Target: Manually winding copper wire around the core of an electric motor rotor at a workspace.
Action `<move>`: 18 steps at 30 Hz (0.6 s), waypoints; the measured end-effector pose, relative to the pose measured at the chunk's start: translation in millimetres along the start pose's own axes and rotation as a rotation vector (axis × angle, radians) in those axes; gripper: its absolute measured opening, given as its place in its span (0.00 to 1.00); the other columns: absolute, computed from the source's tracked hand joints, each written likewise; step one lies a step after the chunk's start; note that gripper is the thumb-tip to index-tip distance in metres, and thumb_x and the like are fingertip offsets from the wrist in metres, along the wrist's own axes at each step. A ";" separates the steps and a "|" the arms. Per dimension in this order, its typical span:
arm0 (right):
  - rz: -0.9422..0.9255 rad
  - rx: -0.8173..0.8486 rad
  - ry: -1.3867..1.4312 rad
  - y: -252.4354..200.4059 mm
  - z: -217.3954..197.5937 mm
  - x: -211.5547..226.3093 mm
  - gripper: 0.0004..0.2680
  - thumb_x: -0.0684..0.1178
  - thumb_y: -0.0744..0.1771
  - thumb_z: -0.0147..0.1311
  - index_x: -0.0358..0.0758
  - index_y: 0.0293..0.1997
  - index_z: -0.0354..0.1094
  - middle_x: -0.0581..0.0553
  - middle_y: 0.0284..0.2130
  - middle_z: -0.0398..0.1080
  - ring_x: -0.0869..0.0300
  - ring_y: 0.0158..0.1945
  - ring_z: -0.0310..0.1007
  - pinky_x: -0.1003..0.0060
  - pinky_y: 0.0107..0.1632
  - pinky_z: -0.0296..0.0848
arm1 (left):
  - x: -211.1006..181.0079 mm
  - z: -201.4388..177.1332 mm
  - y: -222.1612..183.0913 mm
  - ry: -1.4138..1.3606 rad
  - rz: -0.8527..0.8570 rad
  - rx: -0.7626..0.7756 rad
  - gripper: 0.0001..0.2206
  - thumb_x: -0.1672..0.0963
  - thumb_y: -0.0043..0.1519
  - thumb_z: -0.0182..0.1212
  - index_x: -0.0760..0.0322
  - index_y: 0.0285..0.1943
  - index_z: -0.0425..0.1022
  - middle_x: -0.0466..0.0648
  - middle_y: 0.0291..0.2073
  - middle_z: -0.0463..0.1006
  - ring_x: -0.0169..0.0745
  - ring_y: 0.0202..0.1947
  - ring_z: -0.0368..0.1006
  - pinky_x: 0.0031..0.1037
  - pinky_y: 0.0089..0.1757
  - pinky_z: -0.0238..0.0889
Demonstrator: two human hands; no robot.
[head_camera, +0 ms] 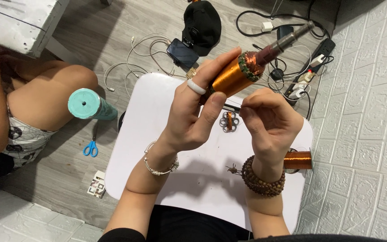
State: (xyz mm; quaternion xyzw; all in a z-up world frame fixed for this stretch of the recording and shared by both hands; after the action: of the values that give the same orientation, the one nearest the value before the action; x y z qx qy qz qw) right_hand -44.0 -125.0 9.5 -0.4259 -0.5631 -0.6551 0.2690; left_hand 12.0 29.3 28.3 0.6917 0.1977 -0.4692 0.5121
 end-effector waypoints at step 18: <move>0.145 -0.166 0.079 4.3 11.0 -14.2 0.02 0.41 0.66 0.51 0.36 0.34 0.65 0.54 0.19 0.58 0.70 0.23 0.52 0.76 0.29 0.55 | -4.9 6.5 -6.8 -0.048 0.086 0.029 0.20 0.53 0.73 0.43 0.63 0.73 0.57 0.50 0.55 0.72 0.40 0.49 0.69 0.29 0.51 0.68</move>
State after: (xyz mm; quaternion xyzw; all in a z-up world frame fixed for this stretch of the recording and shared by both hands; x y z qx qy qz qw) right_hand -30.6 -117.1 -0.5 -0.4604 -0.4634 -0.6945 0.3016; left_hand 1.6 27.2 28.7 0.6955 0.1489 -0.4660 0.5262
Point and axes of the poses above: each hand's wrist, its own y-axis towards the middle knuckle, its own z-axis out of the palm, x = y × z, the point moved 1 cm from there along y, towards the middle knuckle
